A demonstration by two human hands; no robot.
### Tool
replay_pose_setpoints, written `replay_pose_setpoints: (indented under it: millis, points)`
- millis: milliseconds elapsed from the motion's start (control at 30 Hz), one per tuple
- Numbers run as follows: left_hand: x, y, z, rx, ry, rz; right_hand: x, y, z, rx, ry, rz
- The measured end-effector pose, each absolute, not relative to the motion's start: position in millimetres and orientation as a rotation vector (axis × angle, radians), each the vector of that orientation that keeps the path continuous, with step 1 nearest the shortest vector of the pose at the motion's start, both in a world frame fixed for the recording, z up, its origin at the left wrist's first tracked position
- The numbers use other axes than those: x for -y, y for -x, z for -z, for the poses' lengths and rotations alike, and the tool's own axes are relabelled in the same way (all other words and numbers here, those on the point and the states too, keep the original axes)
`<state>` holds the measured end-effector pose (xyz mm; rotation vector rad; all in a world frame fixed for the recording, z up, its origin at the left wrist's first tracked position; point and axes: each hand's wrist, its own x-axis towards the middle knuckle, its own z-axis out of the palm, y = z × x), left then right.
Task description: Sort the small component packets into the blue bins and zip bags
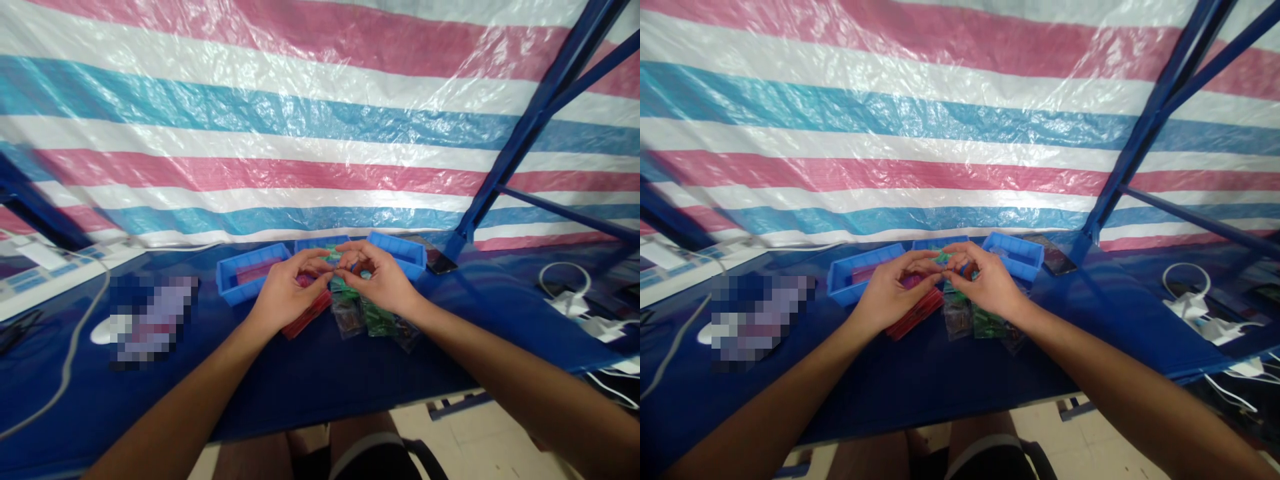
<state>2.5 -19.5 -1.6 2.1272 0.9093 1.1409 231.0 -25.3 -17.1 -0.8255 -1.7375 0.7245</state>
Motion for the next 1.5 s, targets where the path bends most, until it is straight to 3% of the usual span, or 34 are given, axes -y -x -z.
replay_pose_setpoints:
  millis: [767,1100,1300,1500]
  points:
    - [23,-7,-1,-0.934,-2.217,-1.124,32,-214,20,1.616,0.74,-0.931]
    - [19,0,-1,-1.021,-2.47,-1.389,21,-224,18,1.406,0.83,-0.854]
    - [26,-7,-5,-0.91,-2.527,-1.272,31,-220,12,1.484,0.669,-1.075]
    - [19,-1,0,-1.042,-2.234,-1.294,30,-226,15,1.5,0.815,-0.772]
